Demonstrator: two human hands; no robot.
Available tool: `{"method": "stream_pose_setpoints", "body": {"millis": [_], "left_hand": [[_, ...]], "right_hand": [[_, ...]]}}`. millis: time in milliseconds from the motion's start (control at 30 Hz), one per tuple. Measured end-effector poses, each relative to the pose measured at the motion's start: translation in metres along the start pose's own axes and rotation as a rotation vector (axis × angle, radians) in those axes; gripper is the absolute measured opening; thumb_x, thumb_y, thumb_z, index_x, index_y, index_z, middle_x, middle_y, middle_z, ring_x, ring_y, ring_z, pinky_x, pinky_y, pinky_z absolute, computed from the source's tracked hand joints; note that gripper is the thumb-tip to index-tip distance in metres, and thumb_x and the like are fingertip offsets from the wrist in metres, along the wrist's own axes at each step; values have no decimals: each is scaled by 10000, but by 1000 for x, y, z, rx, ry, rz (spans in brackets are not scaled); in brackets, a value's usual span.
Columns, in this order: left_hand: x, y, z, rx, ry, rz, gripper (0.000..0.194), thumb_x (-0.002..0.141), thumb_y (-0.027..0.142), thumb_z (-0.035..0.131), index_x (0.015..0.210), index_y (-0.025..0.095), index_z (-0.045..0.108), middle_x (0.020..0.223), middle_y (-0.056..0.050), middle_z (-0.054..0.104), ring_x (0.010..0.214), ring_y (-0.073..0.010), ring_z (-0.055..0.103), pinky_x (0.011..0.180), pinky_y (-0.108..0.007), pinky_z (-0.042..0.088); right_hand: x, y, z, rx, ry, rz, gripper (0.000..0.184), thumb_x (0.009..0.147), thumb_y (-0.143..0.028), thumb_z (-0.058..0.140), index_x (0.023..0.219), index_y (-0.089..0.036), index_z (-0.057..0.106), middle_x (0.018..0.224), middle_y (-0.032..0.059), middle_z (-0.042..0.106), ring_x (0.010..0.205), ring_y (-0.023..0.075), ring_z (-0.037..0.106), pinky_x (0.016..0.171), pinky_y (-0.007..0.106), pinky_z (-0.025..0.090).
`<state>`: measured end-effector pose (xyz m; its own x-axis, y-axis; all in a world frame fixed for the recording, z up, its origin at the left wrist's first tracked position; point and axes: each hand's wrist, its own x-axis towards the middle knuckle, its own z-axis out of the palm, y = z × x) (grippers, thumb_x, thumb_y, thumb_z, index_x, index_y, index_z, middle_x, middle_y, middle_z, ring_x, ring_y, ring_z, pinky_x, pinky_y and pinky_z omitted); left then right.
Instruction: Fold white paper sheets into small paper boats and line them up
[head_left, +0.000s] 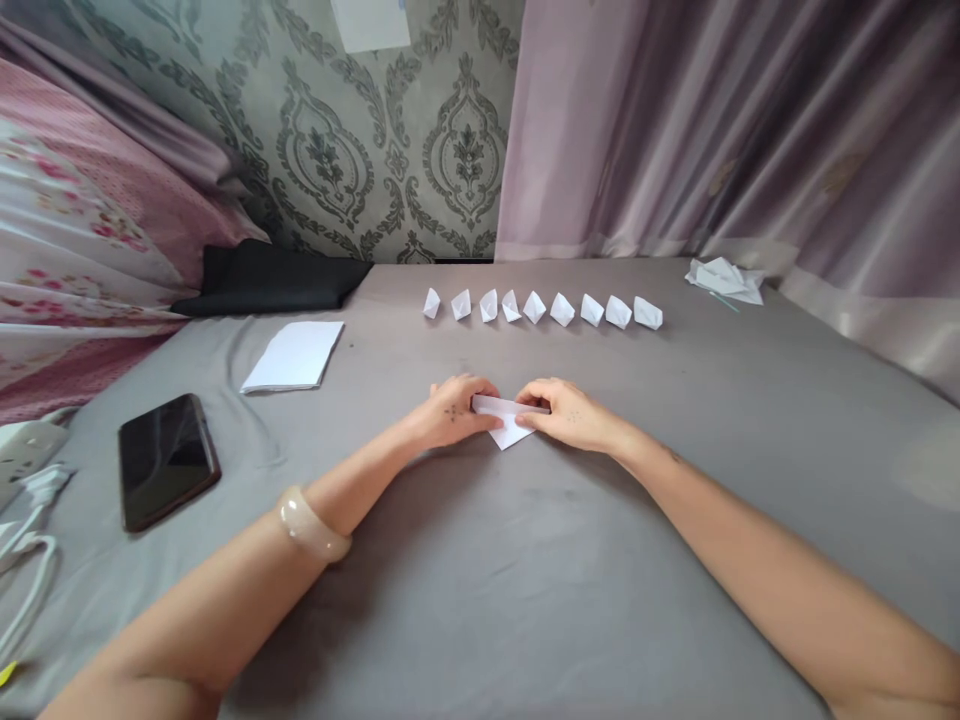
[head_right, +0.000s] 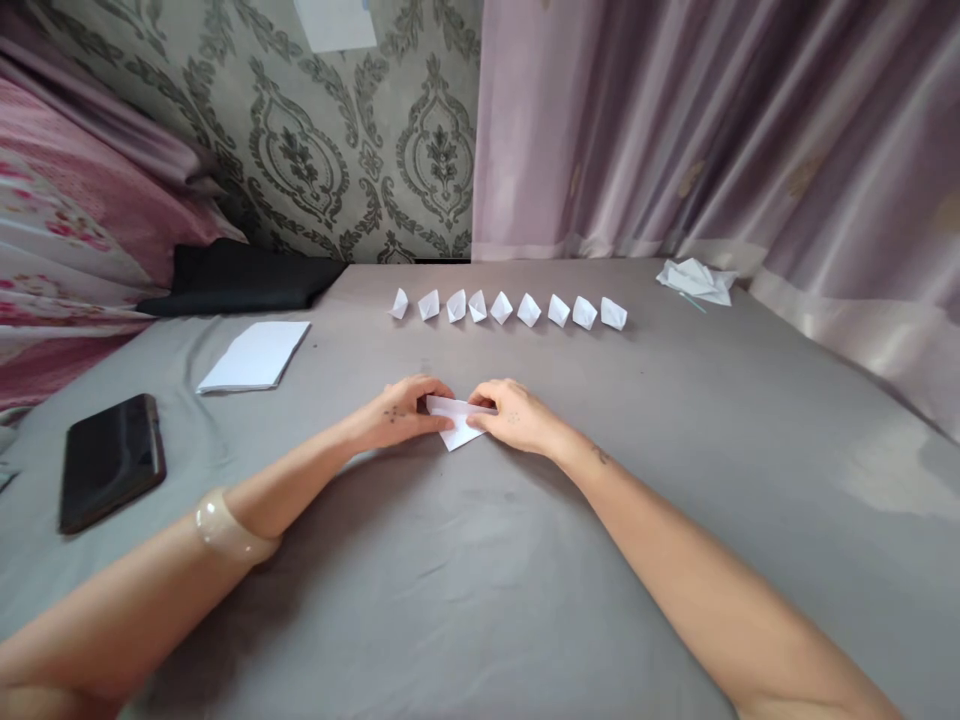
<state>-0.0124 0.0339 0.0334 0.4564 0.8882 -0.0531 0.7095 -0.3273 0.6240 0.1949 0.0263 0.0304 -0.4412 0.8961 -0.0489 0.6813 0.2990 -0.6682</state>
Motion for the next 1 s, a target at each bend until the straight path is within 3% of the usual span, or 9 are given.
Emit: {"method": "stream_pose_setpoints", "body": {"millis": [200, 433, 733, 1000], "left_hand": [[15, -13, -6, -139, -103, -46, 219, 746, 379, 612, 834, 189, 677, 630, 29, 573, 566, -111, 473, 564, -236, 366], [12, -23, 1, -72, 40, 225, 160, 820, 299, 584, 806, 190, 700, 833, -26, 649, 776, -156, 566, 712, -264, 419], [13, -29, 1, 97, 71, 540, 181, 901, 242, 533, 850, 166, 690, 874, -66, 641, 849, -174, 545, 791, -291, 440], [1, -25, -8, 418, 11, 706, 316, 962, 155, 334, 1002, 141, 647, 961, -103, 605, 842, -175, 530, 766, -292, 440]], "right_hand": [[7, 0, -5, 30, -56, 92, 141, 753, -298, 606, 833, -203, 671, 792, 1, 669, 714, 144, 580, 620, 253, 396], [0, 3, 1, -139, 88, -90, 131, 838, -223, 560, 842, -215, 691, 862, 18, 638, 804, 151, 557, 708, 268, 389], [-17, 4, 18, -293, 216, -239, 202, 925, -160, 470, 911, -185, 670, 895, 53, 611, 844, 172, 513, 759, 300, 418], [-33, -6, 18, -583, 181, -272, 256, 932, -87, 419, 999, -174, 650, 971, 72, 600, 888, 191, 486, 765, 313, 415]]}}
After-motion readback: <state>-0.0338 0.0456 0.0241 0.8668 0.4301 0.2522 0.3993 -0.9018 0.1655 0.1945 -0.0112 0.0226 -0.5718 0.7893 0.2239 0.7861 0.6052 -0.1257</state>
